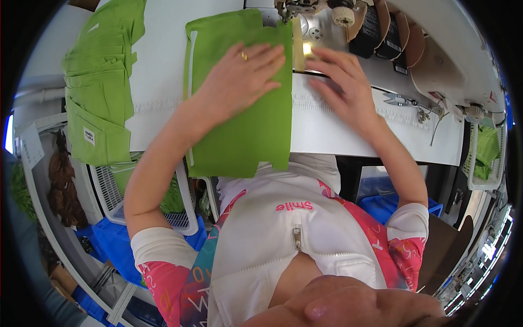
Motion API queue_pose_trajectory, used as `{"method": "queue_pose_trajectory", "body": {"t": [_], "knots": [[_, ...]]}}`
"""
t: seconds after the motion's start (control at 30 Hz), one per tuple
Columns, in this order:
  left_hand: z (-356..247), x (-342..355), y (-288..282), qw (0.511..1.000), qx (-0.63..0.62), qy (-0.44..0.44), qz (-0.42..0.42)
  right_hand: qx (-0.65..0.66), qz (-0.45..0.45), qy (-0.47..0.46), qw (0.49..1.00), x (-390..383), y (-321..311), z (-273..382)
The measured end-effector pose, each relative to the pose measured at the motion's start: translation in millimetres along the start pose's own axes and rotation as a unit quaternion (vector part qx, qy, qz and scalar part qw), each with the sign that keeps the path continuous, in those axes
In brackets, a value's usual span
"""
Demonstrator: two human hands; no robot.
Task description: Sewing green fabric pouches and attaching product labels using an industrial sewing machine.
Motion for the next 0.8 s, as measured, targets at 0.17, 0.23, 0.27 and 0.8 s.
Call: {"method": "queue_pose_trajectory", "body": {"t": [0.17, 0.23, 0.27, 0.8], "knots": [[-73, -51, -20, 0.973, -0.221, -0.065, 0.026, 0.212, 0.194, 0.064, 0.956, -118, 6, 55], [-81, -61, -29, 0.979, -0.183, -0.087, -0.007, 0.314, 0.271, 0.278, 0.866, -139, 41, 47], [-85, -65, -27, 0.979, -0.185, -0.087, -0.006, 0.315, 0.271, 0.279, 0.865, -142, 52, 50], [-120, -74, -19, 0.994, -0.034, -0.066, -0.079, 0.562, 0.252, 0.455, 0.643, -148, 82, 55]]}}
Point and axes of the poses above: each hand's wrist, its own x-axis towards the middle knuckle, its own y-axis out of the palm, z = x × y, the point moved 7 cm from there along x, towards the middle knuckle, and after that the axes turned 11 degrees about y, right-handed, at the moved point
